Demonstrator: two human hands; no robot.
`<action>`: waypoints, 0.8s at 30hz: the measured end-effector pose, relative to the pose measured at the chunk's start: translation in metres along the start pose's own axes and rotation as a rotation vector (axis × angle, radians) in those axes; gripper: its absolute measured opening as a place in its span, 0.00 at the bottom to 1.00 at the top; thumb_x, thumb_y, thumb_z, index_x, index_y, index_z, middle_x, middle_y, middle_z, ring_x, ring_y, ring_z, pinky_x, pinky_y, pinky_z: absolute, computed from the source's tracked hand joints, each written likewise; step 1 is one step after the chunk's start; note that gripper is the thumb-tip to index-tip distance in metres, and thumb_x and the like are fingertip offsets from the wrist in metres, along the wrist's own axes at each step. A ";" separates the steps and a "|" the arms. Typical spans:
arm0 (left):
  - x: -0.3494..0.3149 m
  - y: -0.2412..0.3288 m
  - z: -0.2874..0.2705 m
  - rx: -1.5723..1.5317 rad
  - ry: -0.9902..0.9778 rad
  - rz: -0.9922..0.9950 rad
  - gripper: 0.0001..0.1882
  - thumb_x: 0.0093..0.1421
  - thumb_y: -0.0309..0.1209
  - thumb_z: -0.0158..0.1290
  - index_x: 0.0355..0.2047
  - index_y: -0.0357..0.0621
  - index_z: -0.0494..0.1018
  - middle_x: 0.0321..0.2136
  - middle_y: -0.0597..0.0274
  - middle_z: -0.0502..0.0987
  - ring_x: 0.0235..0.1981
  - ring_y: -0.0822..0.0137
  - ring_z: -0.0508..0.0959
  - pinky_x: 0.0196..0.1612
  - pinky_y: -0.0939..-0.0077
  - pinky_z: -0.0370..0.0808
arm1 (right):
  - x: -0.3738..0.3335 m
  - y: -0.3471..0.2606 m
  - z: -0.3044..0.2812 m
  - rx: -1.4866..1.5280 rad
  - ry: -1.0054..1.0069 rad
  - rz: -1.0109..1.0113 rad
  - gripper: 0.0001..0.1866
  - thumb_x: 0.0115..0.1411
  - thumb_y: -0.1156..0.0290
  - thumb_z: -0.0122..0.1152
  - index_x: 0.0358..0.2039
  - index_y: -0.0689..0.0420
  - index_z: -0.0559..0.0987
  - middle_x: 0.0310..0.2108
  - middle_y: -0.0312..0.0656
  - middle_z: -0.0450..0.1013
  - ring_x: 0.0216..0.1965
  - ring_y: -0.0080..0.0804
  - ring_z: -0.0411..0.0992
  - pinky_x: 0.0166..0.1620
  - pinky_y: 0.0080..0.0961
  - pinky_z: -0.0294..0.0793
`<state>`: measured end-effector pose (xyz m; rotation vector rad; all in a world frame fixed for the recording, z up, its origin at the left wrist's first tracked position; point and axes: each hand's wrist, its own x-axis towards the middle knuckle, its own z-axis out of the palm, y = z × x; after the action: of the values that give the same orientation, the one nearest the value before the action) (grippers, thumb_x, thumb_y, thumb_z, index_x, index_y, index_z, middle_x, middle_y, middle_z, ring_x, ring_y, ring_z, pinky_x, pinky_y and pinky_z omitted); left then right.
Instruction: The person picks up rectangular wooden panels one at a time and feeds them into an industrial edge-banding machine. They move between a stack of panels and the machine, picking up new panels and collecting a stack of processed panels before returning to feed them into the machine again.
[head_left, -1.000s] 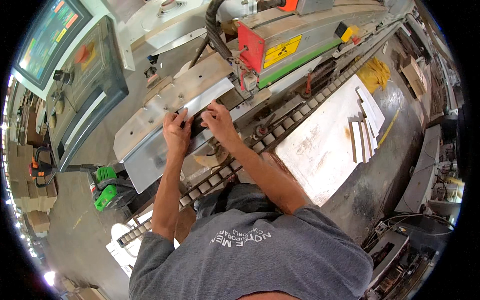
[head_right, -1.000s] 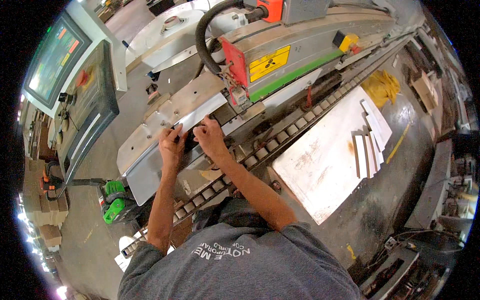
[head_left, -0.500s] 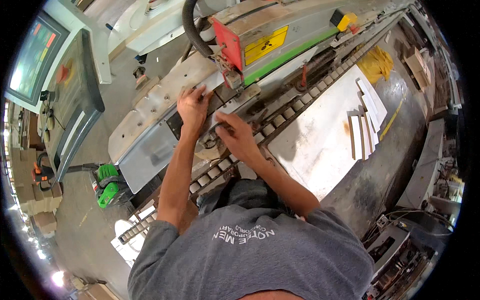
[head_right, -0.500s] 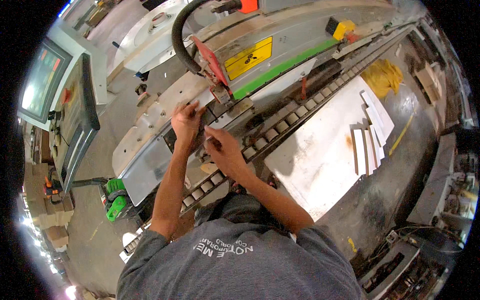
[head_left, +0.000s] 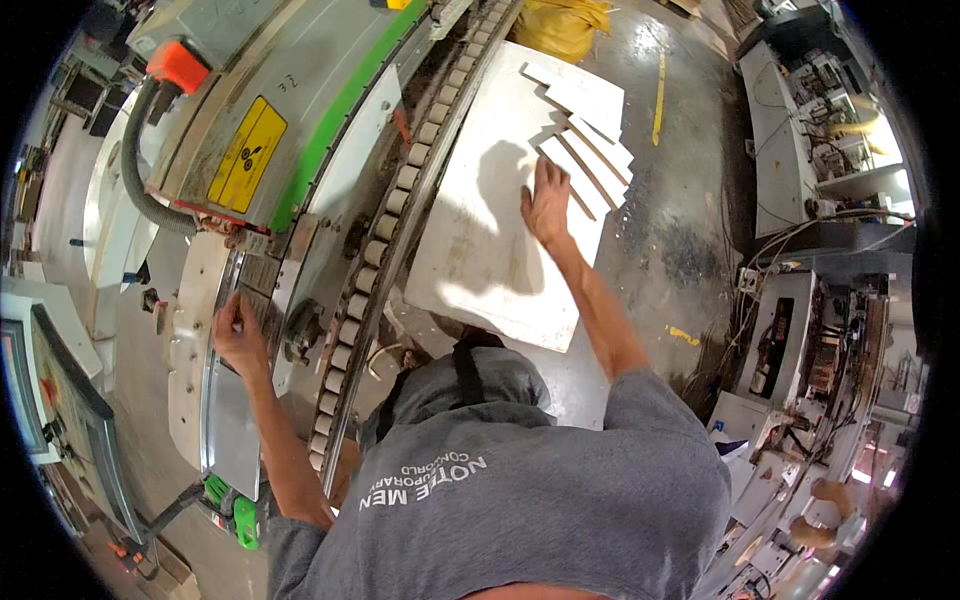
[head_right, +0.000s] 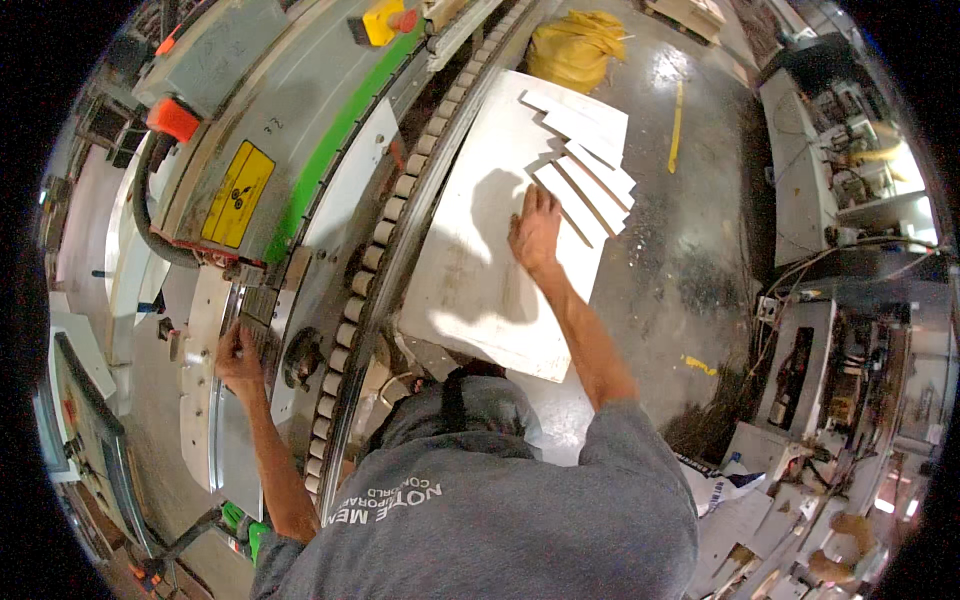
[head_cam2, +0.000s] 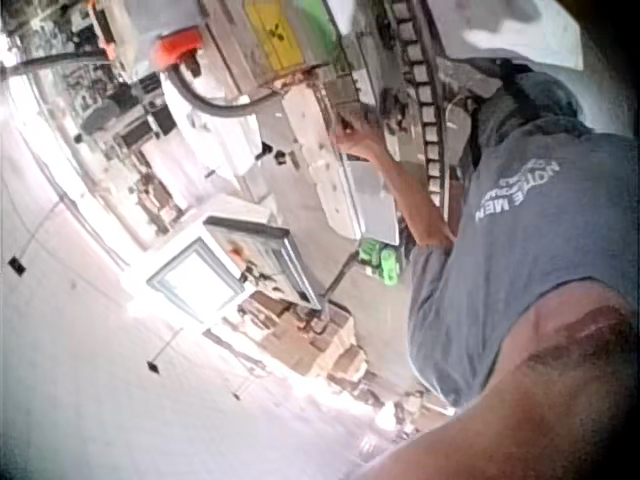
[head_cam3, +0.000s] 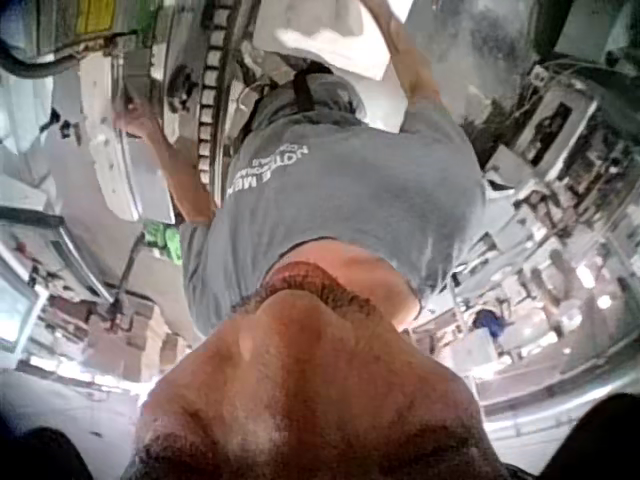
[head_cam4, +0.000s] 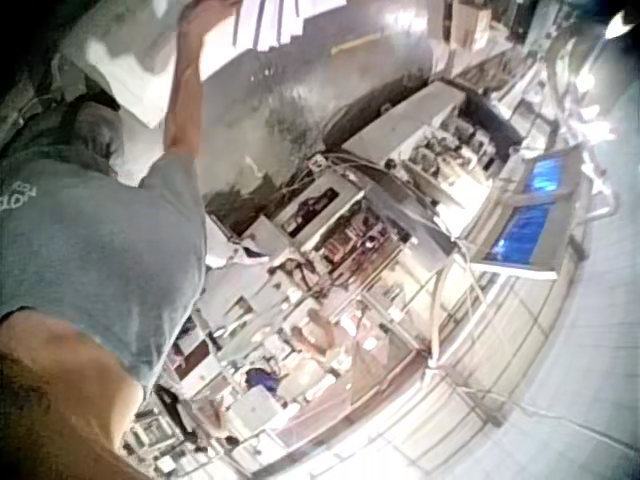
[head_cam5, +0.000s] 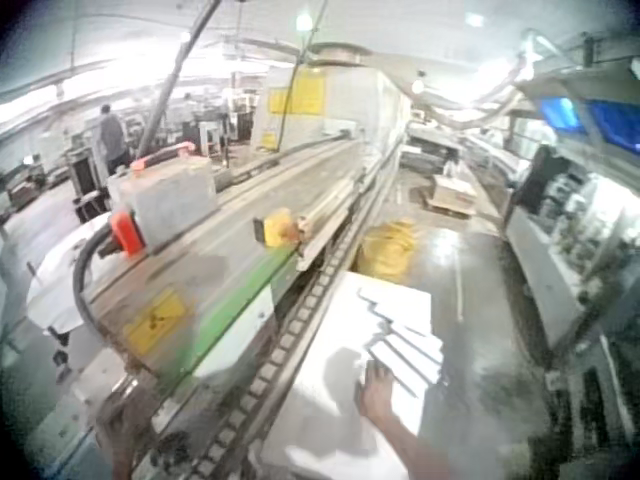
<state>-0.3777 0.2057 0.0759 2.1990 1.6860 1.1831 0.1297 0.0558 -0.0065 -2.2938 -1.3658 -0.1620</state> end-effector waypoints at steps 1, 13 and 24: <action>-0.007 0.002 -0.003 0.005 -0.020 -0.027 0.11 0.60 0.28 0.60 0.42 0.35 0.82 0.29 0.55 0.81 0.28 0.66 0.77 0.32 0.72 0.74 | 0.005 0.015 0.005 -0.023 -0.052 0.109 0.37 0.56 0.72 0.58 0.63 0.74 0.58 0.62 0.63 0.59 0.61 0.58 0.57 0.64 0.51 0.56; -0.035 0.028 -0.001 -0.119 -0.050 -0.123 0.11 0.61 0.27 0.60 0.42 0.35 0.81 0.30 0.58 0.80 0.26 0.71 0.74 0.30 0.76 0.72 | 0.013 0.047 0.015 -0.276 -0.147 0.107 0.34 0.54 0.72 0.65 0.61 0.63 0.66 0.53 0.53 0.66 0.55 0.50 0.62 0.55 0.46 0.65; -0.062 0.115 -0.034 -0.346 -0.514 -0.088 0.33 0.51 0.33 0.67 0.59 0.43 0.72 0.48 0.52 0.78 0.47 0.58 0.77 0.48 0.67 0.74 | -0.035 -0.151 -0.069 1.541 -0.555 0.278 0.22 0.64 0.64 0.61 0.55 0.62 0.73 0.39 0.43 0.75 0.40 0.28 0.75 0.41 0.30 0.80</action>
<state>-0.3155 0.0981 0.1294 1.9672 1.2471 0.7295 -0.0081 0.0575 0.0927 -1.1075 -0.7596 1.2343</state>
